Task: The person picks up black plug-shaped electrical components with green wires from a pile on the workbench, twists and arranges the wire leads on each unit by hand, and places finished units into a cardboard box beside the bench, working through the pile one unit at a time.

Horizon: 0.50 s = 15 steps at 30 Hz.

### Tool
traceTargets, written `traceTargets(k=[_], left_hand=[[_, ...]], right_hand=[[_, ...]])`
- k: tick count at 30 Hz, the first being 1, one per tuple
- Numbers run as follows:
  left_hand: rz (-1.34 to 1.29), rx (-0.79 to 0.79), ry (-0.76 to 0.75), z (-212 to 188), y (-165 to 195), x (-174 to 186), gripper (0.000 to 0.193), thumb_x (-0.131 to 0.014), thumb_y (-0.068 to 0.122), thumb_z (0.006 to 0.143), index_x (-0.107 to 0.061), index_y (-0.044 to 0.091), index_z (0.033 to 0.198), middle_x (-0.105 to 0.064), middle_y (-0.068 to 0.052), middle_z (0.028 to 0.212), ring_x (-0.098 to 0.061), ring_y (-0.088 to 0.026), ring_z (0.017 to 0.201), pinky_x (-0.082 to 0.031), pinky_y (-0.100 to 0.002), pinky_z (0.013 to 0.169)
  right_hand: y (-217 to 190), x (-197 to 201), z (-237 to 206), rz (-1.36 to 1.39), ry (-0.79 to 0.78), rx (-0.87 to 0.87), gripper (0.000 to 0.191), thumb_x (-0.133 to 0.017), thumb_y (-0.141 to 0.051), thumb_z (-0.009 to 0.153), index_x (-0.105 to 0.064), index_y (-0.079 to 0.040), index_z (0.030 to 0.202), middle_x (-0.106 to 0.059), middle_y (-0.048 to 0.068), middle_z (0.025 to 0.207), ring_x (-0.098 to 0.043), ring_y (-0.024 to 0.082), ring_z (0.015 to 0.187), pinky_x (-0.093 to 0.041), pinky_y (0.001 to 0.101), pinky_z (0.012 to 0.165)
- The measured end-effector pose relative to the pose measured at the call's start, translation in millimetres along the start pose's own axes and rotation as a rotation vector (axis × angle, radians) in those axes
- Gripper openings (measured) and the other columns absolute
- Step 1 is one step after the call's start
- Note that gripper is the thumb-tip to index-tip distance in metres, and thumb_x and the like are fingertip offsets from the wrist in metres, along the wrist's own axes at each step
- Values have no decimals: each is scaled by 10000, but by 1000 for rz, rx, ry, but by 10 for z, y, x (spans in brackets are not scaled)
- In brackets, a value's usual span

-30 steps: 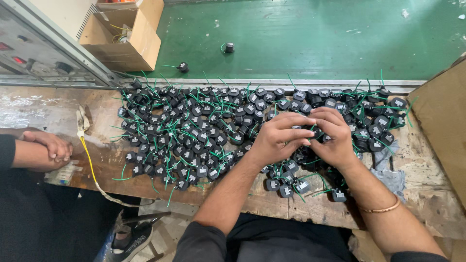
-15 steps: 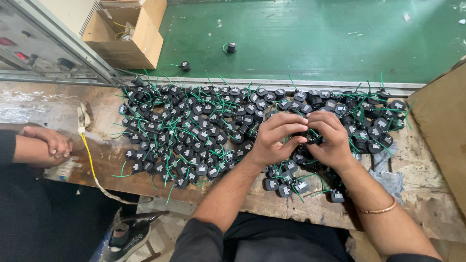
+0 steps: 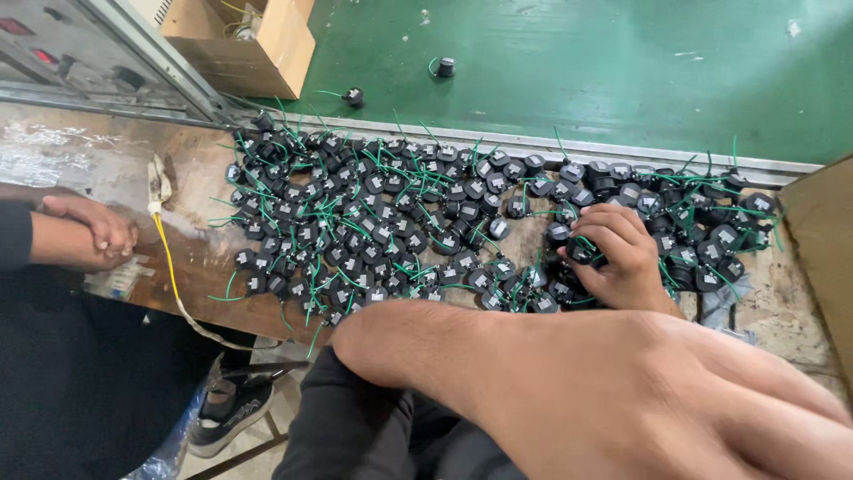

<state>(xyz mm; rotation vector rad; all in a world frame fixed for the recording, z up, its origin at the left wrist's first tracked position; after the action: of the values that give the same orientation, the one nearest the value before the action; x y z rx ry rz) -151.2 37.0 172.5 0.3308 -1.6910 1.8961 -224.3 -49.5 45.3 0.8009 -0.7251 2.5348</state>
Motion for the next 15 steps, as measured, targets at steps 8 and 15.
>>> traceTargets(k=[8,15], left_hand=[[82,265,-116,326,526,-171,164,-437,79,1132,-520,-52,1080,-549,-47,993,-511,-51,784,-466,-208,723],[-185,594,-78,428,627,-94,192,-376,116,1140,-526,-4,1135,-595,-44,1034,-547,-34,765,-518,-248,660]], right_hand=[[12,30,-1,-21,-11,13,292,-851,-50,731,-689,-36,974,-701,108,1045,-680,313,1081,-546,431,960],[-40,49,24,-7,-12,14,286,-861,-62,741,-687,-41,966,-702,92,1034,-680,316,1086,-547,425,965]])
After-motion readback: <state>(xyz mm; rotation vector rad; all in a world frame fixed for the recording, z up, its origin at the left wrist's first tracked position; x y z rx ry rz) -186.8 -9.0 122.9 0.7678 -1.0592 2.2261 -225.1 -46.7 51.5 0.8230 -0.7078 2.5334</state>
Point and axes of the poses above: each hand's wrist, its own z-axis towards the middle knuckle, its own x-axis out of the back of the hand, y = z × x, the point moved 2 cm from there along z, towards the middle knuckle
